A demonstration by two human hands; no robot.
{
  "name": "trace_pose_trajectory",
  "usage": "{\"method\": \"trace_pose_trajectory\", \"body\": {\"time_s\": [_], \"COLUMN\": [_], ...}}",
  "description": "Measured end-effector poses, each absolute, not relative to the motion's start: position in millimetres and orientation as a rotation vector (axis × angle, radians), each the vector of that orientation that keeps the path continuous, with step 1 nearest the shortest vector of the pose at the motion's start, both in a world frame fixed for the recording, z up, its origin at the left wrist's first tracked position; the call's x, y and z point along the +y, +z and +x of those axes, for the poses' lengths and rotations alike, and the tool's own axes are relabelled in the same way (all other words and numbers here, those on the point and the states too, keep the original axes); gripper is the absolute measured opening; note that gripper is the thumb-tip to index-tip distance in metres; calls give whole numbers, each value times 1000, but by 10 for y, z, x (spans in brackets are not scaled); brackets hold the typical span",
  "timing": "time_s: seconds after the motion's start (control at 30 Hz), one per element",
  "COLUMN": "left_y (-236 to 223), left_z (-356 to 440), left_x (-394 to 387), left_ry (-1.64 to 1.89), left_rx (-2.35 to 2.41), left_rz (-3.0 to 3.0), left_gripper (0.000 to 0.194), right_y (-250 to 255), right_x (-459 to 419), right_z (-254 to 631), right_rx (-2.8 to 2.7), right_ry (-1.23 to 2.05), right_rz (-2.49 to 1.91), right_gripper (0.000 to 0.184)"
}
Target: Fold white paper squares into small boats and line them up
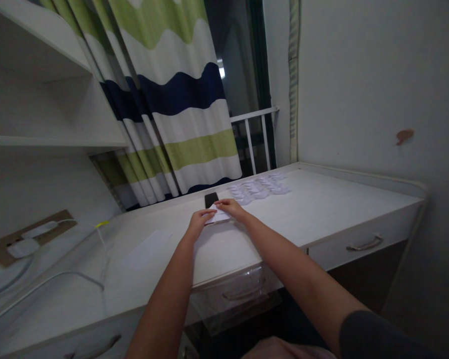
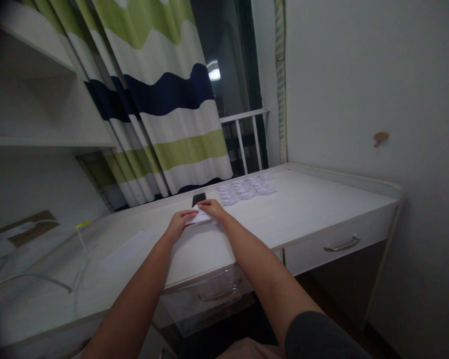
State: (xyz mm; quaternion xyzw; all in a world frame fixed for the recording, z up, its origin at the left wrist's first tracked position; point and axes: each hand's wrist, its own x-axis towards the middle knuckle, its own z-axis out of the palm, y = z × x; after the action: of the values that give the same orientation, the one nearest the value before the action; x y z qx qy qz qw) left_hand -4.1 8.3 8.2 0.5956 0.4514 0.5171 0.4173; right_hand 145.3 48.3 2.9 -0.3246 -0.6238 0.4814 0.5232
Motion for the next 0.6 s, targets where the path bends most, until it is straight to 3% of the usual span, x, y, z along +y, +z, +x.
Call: {"method": "trace_pose_trajectory", "body": {"time_s": [0.23,0.6], "left_y": [110,189], "left_z": [-82,-76], "left_x": [98,22], "left_ry": [1501,1520], "left_rx": [1052,949], "left_rz": [1146,931], "left_gripper": [25,13], "right_y": [102,158], "right_x": [385,326], "right_z": [1513,1541], "right_rx": [-1431,-1416], "right_ry": [1410,1599], "right_rz": [-628,-467], "right_gripper": [22,27]}}
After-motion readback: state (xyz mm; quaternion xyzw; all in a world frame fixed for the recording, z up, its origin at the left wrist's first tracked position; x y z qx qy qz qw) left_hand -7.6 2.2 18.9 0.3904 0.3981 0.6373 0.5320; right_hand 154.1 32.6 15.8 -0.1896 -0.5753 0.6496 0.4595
